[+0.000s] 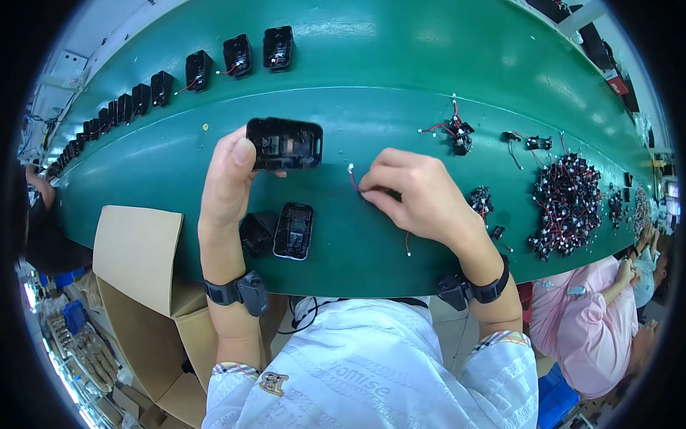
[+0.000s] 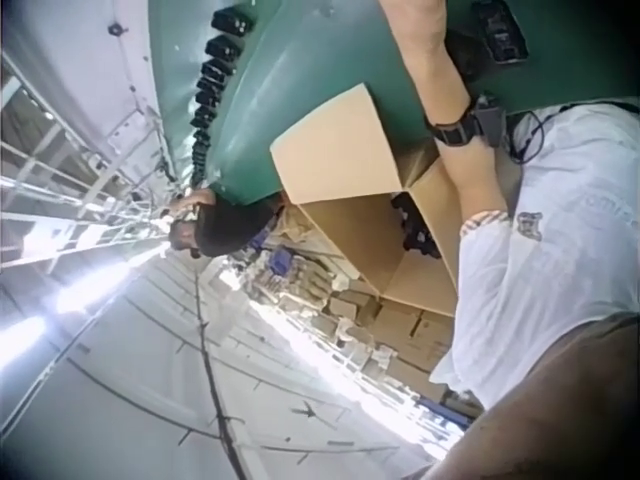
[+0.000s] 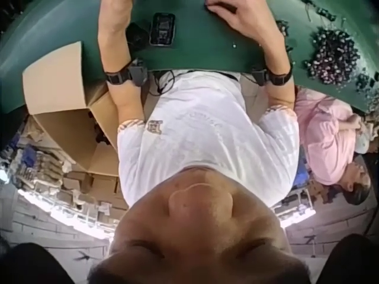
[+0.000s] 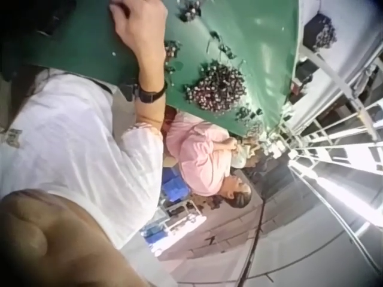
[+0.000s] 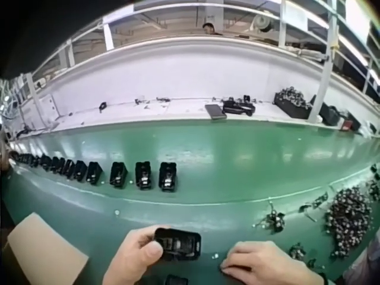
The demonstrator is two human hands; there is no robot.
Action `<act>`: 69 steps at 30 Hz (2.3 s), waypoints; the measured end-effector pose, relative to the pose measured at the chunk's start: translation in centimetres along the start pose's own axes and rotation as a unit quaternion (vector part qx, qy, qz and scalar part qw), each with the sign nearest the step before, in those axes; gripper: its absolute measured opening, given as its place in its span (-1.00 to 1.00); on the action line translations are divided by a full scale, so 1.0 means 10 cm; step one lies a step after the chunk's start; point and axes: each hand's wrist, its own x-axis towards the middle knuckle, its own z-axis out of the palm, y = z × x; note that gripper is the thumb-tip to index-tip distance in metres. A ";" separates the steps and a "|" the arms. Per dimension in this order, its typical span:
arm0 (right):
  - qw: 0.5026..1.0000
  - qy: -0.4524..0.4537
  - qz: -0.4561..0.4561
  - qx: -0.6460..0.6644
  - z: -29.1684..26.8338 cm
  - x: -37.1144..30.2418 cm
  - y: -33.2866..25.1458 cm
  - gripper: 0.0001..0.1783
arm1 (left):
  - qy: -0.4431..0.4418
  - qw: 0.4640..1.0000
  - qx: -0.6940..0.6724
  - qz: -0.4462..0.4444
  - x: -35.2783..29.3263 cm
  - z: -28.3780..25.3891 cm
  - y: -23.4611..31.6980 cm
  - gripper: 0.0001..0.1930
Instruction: The person picks up a black plastic housing and a circuit board with wires, fits the board into the housing by hand, and places the assembled unit onto the conveyor belt. This process is repeated for several units, occasionally reaching into a cardboard box to retrieve more housings.
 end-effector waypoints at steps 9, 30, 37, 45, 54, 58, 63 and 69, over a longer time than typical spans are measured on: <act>0.954 0.242 -0.082 0.157 -0.03 0.04 -0.19 -0.80 | 0.002 1.000 0.023 0.005 -0.02 0.02 -0.04 -0.45; 0.950 0.242 -0.198 -0.013 0.27 0.14 -0.41 -0.75 | -0.093 0.990 0.029 -0.106 -0.01 0.24 -0.06 -0.40; 0.975 0.184 -0.118 0.034 0.18 0.12 -0.55 -0.62 | -0.061 0.991 -0.020 -0.114 -0.02 0.18 -0.04 -0.46; 0.974 0.203 -0.102 0.016 0.23 0.12 -0.46 -0.59 | -0.006 0.985 -0.031 -0.167 -0.04 0.33 -0.01 -0.21; 0.904 0.133 -0.022 0.405 0.22 0.13 -0.16 -0.69 | -0.122 0.987 0.027 -0.100 -0.08 0.23 0.10 -0.22; 0.914 0.116 -0.018 0.388 0.20 0.12 -0.19 -0.67 | -0.109 0.987 0.060 -0.104 -0.11 0.23 0.12 -0.20; 0.864 0.083 -0.034 0.495 0.26 0.14 -0.07 -0.75 | -0.129 0.981 0.065 -0.134 -0.07 0.22 0.08 -0.14; 0.816 0.021 0.015 0.578 0.17 0.18 -0.09 -0.79 | -0.121 0.970 0.168 -0.131 -0.12 0.19 0.08 -0.07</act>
